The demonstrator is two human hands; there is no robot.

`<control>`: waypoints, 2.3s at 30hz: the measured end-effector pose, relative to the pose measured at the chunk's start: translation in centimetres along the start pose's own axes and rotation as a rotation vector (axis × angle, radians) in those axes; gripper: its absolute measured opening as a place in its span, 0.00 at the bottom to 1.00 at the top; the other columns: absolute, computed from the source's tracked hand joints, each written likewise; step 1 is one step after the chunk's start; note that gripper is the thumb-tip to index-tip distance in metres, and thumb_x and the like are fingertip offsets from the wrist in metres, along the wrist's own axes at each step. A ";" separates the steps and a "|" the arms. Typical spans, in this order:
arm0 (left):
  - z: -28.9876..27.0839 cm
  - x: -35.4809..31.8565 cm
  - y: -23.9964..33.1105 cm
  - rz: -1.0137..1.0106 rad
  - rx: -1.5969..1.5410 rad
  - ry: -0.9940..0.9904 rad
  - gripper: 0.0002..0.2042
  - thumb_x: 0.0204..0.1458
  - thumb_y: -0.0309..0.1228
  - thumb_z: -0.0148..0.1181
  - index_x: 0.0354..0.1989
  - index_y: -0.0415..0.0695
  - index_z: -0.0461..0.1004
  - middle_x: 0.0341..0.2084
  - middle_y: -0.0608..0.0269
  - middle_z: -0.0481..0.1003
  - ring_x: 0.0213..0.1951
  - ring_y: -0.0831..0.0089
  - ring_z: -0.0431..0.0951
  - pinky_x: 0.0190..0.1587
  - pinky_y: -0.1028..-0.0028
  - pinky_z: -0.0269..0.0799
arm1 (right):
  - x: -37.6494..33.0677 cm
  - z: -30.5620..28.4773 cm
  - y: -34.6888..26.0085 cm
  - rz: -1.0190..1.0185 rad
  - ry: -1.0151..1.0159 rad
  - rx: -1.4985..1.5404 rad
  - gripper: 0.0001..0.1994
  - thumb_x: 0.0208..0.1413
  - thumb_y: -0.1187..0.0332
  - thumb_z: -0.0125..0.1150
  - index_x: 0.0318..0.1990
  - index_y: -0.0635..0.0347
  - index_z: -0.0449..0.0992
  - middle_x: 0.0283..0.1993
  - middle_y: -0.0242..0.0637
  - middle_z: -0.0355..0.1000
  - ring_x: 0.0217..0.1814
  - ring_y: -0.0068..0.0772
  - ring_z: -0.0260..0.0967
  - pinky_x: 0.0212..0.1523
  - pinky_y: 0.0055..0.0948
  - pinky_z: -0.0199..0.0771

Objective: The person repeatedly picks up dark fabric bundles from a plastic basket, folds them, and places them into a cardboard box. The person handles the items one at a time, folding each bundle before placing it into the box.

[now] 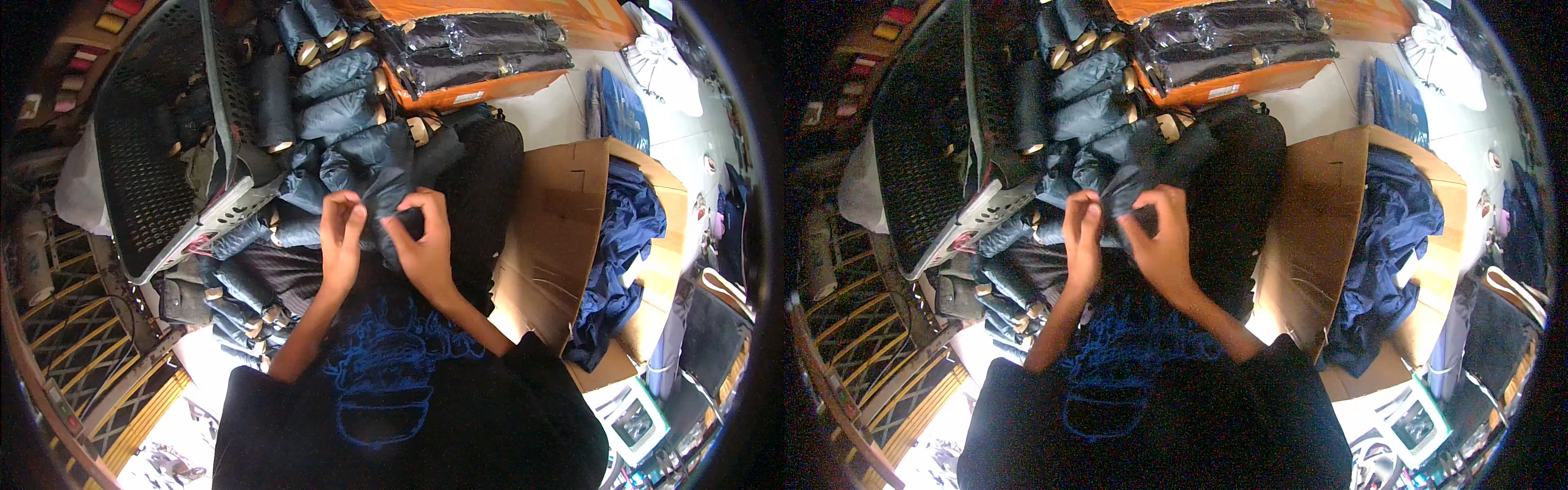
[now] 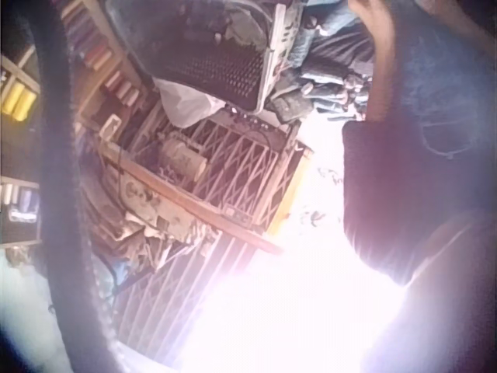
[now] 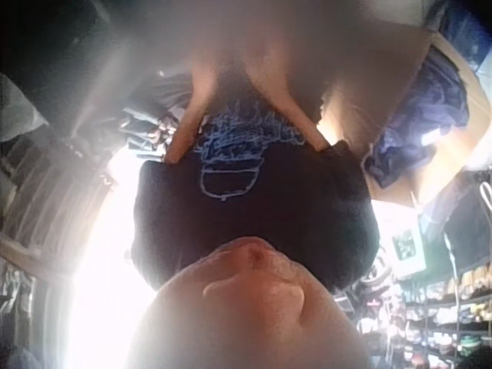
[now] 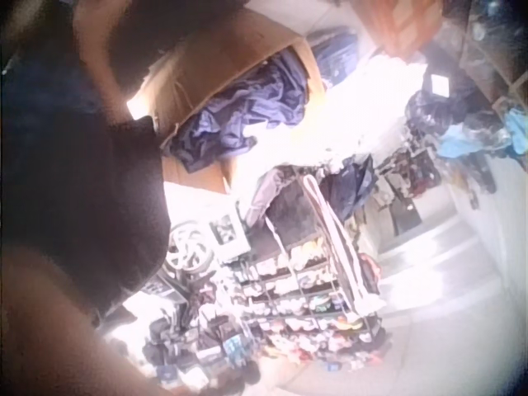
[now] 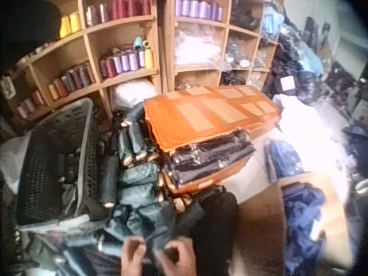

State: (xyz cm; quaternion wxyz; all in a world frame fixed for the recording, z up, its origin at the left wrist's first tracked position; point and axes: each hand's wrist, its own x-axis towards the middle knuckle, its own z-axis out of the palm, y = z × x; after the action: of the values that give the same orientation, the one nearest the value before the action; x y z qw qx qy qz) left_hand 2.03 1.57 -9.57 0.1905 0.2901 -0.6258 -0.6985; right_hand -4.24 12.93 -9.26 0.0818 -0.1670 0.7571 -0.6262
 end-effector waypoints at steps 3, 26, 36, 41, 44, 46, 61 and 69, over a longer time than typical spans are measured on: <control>0.5 0.3 0.0 -0.175 0.126 0.128 0.19 0.58 0.40 0.56 0.46 0.36 0.66 0.32 0.63 0.67 0.36 0.78 0.66 0.40 0.76 0.64 | -0.8 0.3 -1.1 -0.111 -0.154 -0.082 0.13 0.47 0.74 0.62 0.40 0.61 0.68 0.43 0.44 0.64 0.49 0.42 0.63 0.53 0.34 0.62; -0.2 -0.9 -4.1 -0.184 0.118 -0.015 0.21 0.64 0.42 0.42 0.51 0.35 0.69 0.42 0.63 0.71 0.46 0.72 0.68 0.53 0.76 0.59 | -2.0 -0.9 3.4 0.245 -0.185 0.154 0.19 0.48 0.67 0.68 0.45 0.61 0.68 0.46 0.41 0.64 0.52 0.35 0.63 0.54 0.32 0.62; -0.3 -1.6 -5.8 -0.416 -0.247 -0.061 0.33 0.62 0.51 0.44 0.60 0.30 0.58 0.55 0.50 0.66 0.57 0.66 0.65 0.60 0.71 0.55 | -2.3 -0.6 3.0 0.292 -0.110 0.205 0.21 0.53 0.68 0.62 0.53 0.61 0.65 0.51 0.39 0.64 0.55 0.31 0.61 0.55 0.30 0.60; -1.2 -2.0 -5.8 -0.258 -0.326 -0.203 0.32 0.62 0.49 0.45 0.61 0.30 0.57 0.55 0.52 0.66 0.58 0.67 0.64 0.61 0.70 0.54 | -2.5 -1.5 2.8 0.257 -0.357 -0.015 0.17 0.57 0.68 0.57 0.52 0.60 0.64 0.44 0.36 0.68 0.49 0.27 0.63 0.52 0.25 0.61; -2.0 -2.2 -6.8 -0.195 -0.382 -0.231 0.30 0.60 0.46 0.49 0.59 0.30 0.60 0.55 0.54 0.66 0.57 0.68 0.64 0.60 0.70 0.54 | -2.7 -1.8 4.3 0.221 -0.374 0.023 0.17 0.57 0.67 0.57 0.52 0.60 0.64 0.45 0.43 0.69 0.48 0.34 0.67 0.50 0.31 0.65; -2.7 -1.9 -7.3 -0.109 -0.295 -0.313 0.29 0.57 0.44 0.52 0.58 0.30 0.63 0.56 0.55 0.64 0.58 0.67 0.62 0.61 0.70 0.53 | -2.2 -1.6 4.5 0.339 -0.338 0.256 0.17 0.57 0.67 0.57 0.52 0.60 0.65 0.47 0.45 0.69 0.50 0.36 0.67 0.50 0.34 0.66; -2.4 -1.4 -4.0 -0.273 -0.395 -0.439 0.31 0.53 0.28 0.57 0.64 0.36 0.52 0.59 0.56 0.61 0.62 0.66 0.59 0.64 0.69 0.48 | -0.1 -1.7 3.8 0.663 -0.345 0.688 0.10 0.60 0.62 0.54 0.42 0.57 0.65 0.41 0.29 0.62 0.45 0.20 0.60 0.49 0.22 0.60; -2.1 -0.9 -6.0 -0.394 -0.850 -0.457 0.31 0.59 0.41 0.53 0.65 0.37 0.50 0.60 0.56 0.61 0.62 0.65 0.60 0.64 0.65 0.52 | -0.5 -1.3 3.1 0.608 -0.349 0.394 0.11 0.61 0.60 0.53 0.44 0.56 0.67 0.41 0.30 0.65 0.45 0.21 0.62 0.48 0.23 0.62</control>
State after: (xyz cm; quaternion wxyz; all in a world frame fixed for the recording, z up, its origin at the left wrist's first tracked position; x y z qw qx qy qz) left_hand 4.63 1.37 -15.41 0.0149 0.1394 -0.2459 -0.9591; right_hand -4.68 14.80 -12.08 0.4212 -0.0201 0.6124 -0.6687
